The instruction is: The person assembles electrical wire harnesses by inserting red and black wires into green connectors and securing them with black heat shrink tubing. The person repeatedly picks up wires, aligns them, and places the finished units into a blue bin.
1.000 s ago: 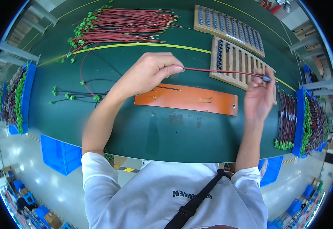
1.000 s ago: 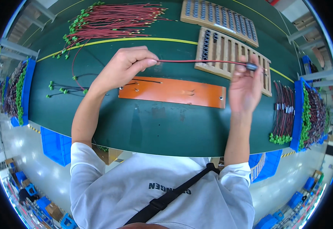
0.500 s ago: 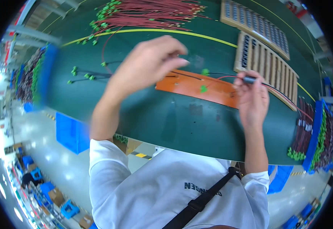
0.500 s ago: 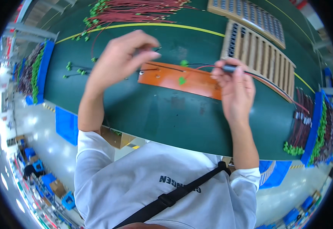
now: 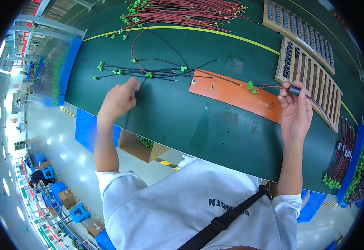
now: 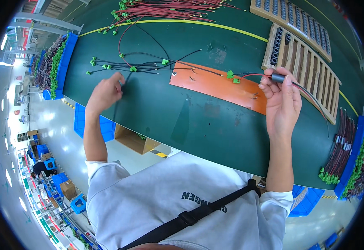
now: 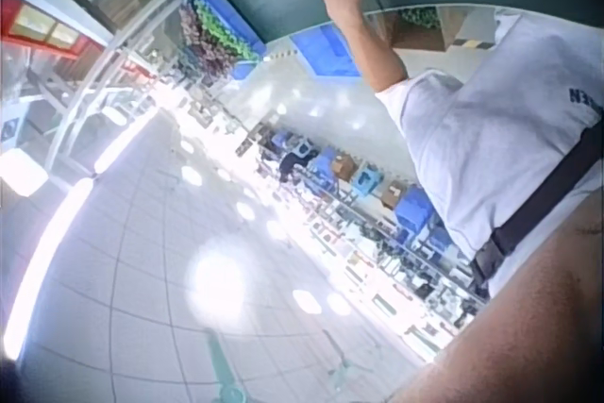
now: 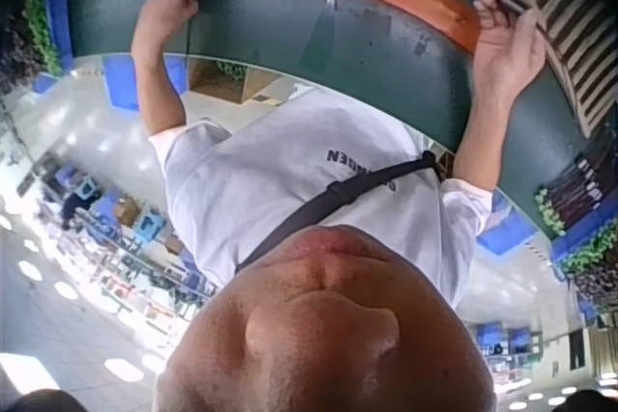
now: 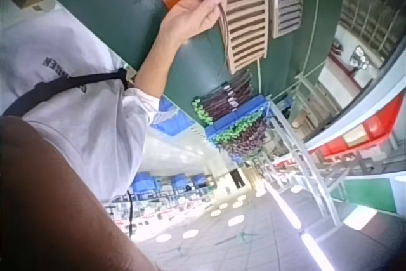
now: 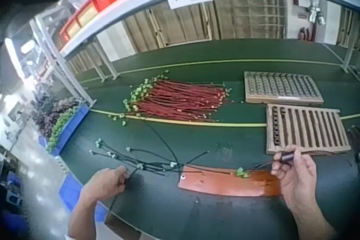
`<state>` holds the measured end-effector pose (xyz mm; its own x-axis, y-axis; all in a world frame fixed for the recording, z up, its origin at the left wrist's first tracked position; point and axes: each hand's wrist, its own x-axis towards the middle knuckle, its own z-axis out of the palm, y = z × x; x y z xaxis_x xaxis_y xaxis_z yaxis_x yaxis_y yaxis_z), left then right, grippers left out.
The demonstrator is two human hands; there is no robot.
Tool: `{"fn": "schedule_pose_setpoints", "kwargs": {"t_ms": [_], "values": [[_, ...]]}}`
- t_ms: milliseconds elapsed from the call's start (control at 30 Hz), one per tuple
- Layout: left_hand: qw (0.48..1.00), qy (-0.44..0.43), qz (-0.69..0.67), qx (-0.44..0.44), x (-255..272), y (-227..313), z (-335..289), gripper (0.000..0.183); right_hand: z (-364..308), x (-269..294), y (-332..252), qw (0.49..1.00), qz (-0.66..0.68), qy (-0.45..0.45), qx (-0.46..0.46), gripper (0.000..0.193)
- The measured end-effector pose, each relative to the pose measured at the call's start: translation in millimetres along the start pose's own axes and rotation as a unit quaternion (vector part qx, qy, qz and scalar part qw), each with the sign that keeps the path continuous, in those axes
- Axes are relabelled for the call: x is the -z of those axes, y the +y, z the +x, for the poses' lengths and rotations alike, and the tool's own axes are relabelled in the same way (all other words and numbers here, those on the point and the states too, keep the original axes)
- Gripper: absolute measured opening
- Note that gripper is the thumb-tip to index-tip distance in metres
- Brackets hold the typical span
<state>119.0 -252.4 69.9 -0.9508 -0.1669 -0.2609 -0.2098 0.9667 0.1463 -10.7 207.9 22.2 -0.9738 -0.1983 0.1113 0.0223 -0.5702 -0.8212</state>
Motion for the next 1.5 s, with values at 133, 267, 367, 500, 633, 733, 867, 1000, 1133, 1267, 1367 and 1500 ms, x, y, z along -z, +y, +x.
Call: {"fn": "schedule_pose_setpoints", "kwargs": {"t_ms": [133,267,367,500,633,733,867,1000,1133,1267,1367,1500], "values": [[0.967,0.198,0.149,-0.06,-5.5,-32.0,50.7,0.024,-1.3,-6.0,-3.7,0.999,-0.011,0.029,-0.012,0.035],[0.92,0.315,0.178,-0.154,5.9,5.9,76.3,0.021,-0.4,-4.6,1.6,0.999,0.026,-0.002,-0.036,0.034],[0.911,0.276,-0.146,-0.269,2.0,101.8,62.1,0.037,-4.3,-10.2,0.9,0.995,0.072,-0.028,-0.059,0.034],[0.854,0.063,-0.376,-0.354,-21.0,192.8,42.4,0.054,-10.2,-12.7,4.0,0.987,0.125,-0.039,-0.094,0.034],[0.769,-0.101,-0.568,-0.275,-45.7,205.0,42.4,0.041,-13.1,-10.8,5.3,0.982,0.155,-0.059,-0.09,0.035],[0.751,-0.093,-0.61,-0.235,-53.3,197.7,44.7,0.028,-12.0,-11.4,5.8,0.987,0.107,-0.095,-0.079,0.036],[0.749,-0.102,-0.61,-0.24,-52.8,191.4,45.3,0.024,-19.3,-35.0,24.5,0.979,0.021,-0.165,-0.117,0.036],[0.727,-0.126,-0.628,-0.247,-34.3,165.5,57.1,0.022,-11.9,-48.6,38.5,0.969,-0.112,-0.21,-0.061,0.037],[0.739,-0.094,-0.613,-0.263,-25.5,131.8,68.3,0.019,-8.2,-69.0,62.4,0.978,-0.019,-0.185,-0.097,0.037],[0.767,0.01,-0.589,-0.253,-34.8,122.5,72.7,0.017,-1.1,-73.9,71.1,0.974,0.026,-0.171,-0.145,0.035],[0.805,0.095,-0.519,-0.272,-49.8,123.1,77.7,0.017,-2.0,-75.9,74.6,0.985,-0.01,-0.133,-0.109,0.034],[0.823,0.147,-0.454,-0.308,-59.3,130.1,77.6,0.021,4.0,-61.9,79.0,0.988,0.023,-0.109,-0.109,0.034]]}}
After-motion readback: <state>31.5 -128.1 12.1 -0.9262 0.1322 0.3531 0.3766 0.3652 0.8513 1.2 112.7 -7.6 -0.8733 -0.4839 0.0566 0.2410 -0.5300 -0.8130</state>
